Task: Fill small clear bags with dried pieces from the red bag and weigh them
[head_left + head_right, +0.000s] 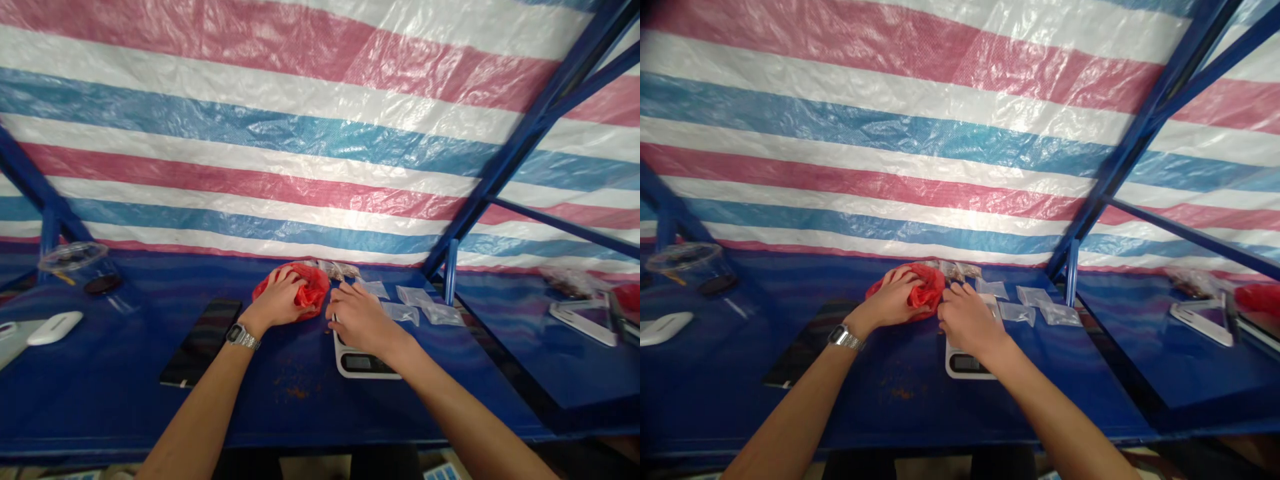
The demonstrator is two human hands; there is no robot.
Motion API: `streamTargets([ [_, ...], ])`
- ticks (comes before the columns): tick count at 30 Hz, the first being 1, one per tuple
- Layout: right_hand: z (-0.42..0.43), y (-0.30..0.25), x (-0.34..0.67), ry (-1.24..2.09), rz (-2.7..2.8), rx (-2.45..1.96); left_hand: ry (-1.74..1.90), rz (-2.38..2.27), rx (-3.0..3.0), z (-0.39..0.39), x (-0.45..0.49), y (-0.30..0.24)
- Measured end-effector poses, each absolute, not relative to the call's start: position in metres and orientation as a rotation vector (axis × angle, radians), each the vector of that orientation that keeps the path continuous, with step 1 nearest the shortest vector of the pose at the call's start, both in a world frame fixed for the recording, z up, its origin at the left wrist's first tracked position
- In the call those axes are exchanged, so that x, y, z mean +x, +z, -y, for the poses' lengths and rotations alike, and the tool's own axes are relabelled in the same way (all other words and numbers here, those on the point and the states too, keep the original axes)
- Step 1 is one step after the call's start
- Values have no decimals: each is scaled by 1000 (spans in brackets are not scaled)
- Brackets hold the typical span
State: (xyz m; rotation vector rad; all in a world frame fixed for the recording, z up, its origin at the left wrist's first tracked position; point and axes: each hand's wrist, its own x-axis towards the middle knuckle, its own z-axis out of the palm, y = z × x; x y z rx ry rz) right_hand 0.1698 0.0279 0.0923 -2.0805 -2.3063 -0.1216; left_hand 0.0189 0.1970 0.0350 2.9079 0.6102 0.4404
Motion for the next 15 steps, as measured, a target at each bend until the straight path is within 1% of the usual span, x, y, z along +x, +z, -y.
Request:
streamTargets([
  [4, -41, 79, 158, -190, 2524, -2145, 411, -705, 2925, -197, 20, 29],
  [9, -50, 67, 154, -233, 2601, -2163, 413, -931, 2921, -198, 20, 25],
  [12, -48, 74, 155, -198, 2588, -2119, 467, -973, 2913, -199, 20, 25],
  [15, -43, 97, 162, -151, 2462, -2051, 550, -877, 2904, -199, 20, 28],
])
